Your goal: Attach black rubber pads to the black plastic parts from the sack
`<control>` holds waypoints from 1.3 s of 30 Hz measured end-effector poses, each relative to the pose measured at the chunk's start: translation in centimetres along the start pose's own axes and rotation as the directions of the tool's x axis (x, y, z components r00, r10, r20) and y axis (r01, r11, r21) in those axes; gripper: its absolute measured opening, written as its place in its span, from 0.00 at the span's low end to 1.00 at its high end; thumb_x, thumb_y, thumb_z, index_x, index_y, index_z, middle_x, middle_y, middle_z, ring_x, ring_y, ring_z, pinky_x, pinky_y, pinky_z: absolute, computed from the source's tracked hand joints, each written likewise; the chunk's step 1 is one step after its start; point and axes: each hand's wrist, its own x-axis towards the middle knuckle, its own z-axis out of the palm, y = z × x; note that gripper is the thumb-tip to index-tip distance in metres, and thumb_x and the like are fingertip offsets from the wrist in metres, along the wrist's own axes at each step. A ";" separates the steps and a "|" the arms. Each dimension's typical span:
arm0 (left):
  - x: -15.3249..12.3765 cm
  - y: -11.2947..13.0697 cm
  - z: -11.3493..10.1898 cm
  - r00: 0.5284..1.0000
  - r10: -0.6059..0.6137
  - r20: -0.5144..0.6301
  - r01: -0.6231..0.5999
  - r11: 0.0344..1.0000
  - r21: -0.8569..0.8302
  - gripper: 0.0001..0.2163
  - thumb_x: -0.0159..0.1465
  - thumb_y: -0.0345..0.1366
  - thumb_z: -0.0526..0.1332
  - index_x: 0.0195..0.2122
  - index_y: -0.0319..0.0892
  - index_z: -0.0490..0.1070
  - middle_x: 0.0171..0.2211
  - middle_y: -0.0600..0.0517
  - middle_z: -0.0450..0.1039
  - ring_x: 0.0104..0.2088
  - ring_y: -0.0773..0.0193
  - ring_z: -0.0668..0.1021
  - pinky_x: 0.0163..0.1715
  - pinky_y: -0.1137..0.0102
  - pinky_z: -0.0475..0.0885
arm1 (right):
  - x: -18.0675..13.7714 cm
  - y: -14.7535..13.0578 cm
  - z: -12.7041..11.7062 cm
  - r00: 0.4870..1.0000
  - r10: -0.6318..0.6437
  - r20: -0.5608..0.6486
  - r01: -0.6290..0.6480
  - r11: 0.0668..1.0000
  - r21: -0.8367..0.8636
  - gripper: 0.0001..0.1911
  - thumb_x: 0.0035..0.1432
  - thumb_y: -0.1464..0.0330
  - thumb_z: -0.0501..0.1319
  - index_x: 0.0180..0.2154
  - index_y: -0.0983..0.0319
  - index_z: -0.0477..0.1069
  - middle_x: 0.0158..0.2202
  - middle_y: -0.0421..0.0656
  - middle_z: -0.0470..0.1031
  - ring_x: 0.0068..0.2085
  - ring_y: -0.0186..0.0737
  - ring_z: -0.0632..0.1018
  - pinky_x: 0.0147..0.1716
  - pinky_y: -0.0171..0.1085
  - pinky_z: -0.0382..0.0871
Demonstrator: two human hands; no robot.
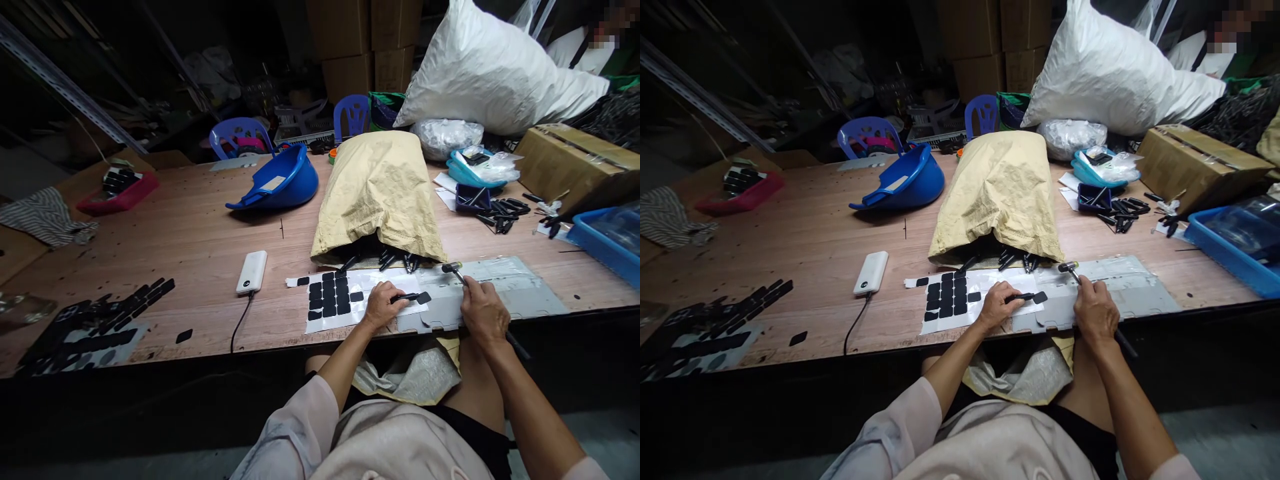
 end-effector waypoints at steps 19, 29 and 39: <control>-11.2 2.0 1.9 0.849 0.389 0.358 -0.378 0.920 -0.103 0.17 0.77 0.48 0.54 0.52 0.46 0.78 0.45 0.45 0.82 0.46 0.57 0.82 0.50 0.64 0.74 | 1.8 0.7 2.5 0.999 0.038 -0.001 -0.038 0.984 -0.175 0.18 0.71 0.65 0.56 0.54 0.62 0.79 0.42 0.52 0.73 0.41 0.46 0.66 0.38 0.42 0.46; -13.2 -1.2 3.8 0.709 -0.604 0.364 0.419 0.776 0.471 0.11 0.72 0.36 0.58 0.44 0.43 0.82 0.45 0.40 0.86 0.48 0.48 0.86 0.48 0.60 0.77 | 1.7 0.8 2.8 0.999 0.018 -0.041 -0.024 0.989 -0.147 0.17 0.67 0.66 0.60 0.52 0.63 0.80 0.41 0.52 0.72 0.41 0.45 0.64 0.38 0.43 0.47; -8.1 1.5 -2.5 0.988 0.144 -0.052 -0.130 0.971 0.201 0.13 0.73 0.36 0.59 0.35 0.45 0.82 0.29 0.48 0.78 0.32 0.59 0.78 0.39 0.64 0.75 | 1.7 0.9 2.8 0.998 0.001 -0.057 -0.010 0.987 -0.163 0.18 0.71 0.64 0.57 0.51 0.64 0.81 0.41 0.53 0.73 0.39 0.45 0.65 0.37 0.43 0.46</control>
